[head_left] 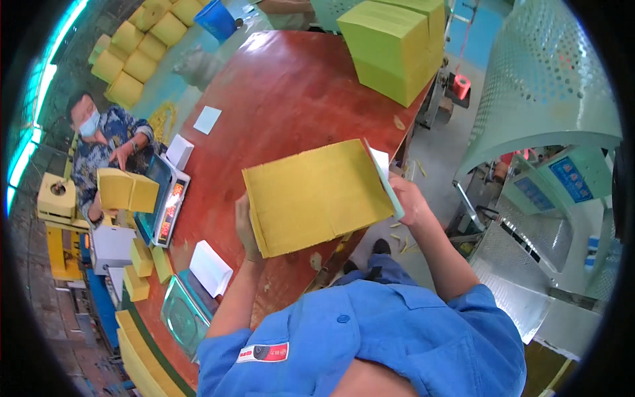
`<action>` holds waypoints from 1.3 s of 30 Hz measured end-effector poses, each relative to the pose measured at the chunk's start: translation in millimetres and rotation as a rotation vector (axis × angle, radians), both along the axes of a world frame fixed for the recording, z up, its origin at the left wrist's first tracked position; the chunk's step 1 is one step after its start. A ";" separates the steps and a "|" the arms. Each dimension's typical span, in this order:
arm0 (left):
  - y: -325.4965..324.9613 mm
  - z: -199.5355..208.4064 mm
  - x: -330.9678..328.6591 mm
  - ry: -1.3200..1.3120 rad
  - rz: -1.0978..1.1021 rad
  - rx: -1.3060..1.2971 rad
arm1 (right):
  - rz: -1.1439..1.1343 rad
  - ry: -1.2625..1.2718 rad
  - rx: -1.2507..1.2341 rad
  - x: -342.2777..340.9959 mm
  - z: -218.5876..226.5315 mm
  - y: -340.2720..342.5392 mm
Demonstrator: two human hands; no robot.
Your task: The recorder is weighing stacks of yellow paper, applying a protective white sheet, and using a banding machine to bundle them before stacking.
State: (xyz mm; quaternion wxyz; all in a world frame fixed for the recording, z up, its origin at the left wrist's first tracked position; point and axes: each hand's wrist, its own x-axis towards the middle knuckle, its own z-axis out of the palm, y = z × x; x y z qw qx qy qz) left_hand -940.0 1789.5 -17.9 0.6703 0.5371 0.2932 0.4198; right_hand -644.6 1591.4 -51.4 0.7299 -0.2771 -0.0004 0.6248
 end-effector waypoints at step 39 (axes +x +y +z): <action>-40.4 -33.2 -24.2 0.158 -0.073 -0.155 | 0.035 -1.316 -0.171 -12.0 5.5 7.7</action>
